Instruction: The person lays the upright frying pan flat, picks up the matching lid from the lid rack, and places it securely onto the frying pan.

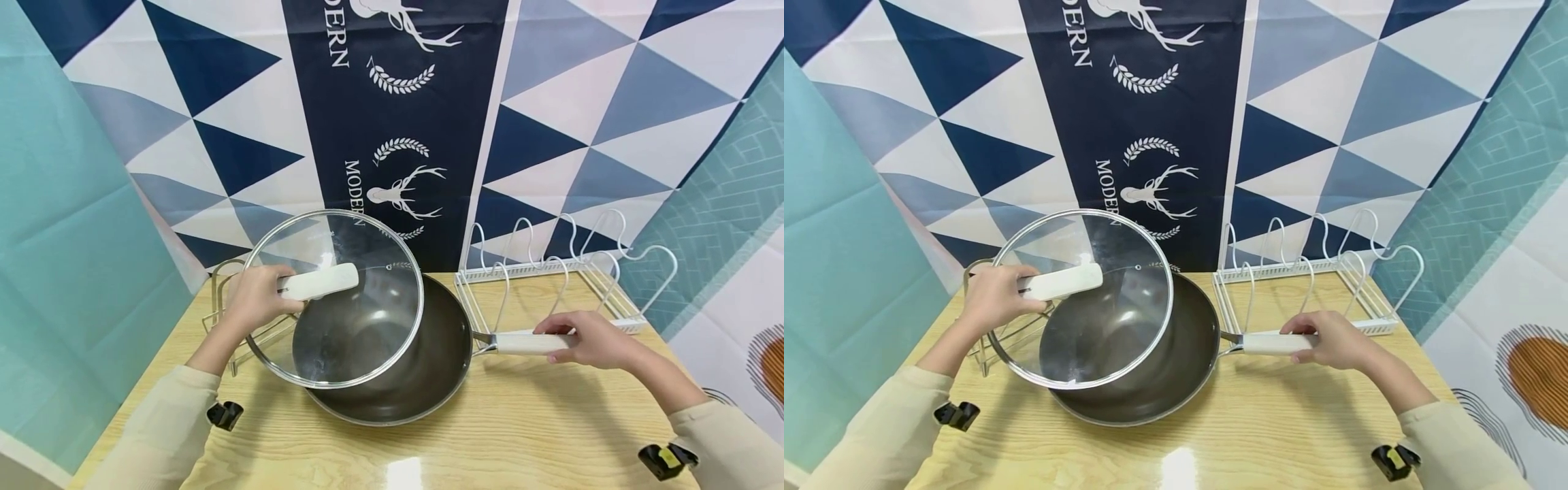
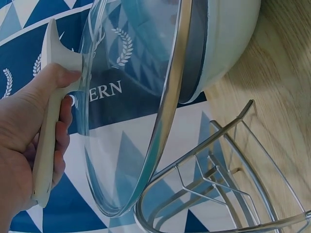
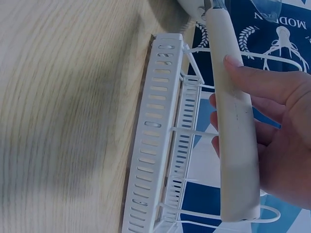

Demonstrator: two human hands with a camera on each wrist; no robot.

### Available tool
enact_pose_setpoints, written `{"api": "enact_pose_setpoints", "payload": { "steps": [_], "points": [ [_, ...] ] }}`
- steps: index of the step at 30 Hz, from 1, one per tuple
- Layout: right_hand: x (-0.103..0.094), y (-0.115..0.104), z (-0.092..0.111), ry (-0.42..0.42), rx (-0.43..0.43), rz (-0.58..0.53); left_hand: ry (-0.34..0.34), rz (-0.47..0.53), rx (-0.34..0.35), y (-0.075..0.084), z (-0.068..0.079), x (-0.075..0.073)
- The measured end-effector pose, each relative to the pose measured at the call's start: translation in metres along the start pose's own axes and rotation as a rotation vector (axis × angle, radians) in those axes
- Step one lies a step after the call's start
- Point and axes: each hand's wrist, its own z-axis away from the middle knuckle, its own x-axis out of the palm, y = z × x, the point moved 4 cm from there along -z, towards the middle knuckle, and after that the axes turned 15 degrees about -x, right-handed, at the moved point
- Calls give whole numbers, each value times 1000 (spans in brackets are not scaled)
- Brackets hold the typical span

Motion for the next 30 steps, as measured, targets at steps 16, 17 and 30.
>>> {"api": "enact_pose_setpoints", "payload": {
  "steps": [16,17,30],
  "points": [
    [2,1,2,32,-7,51,-85,22,-51,1,0,6],
    [2,1,2,31,-6,52,-88,20,-52,1,0,7],
    [2,0,3,40,-7,58,-116,35,-70,-1,1,13]
  ]
}}
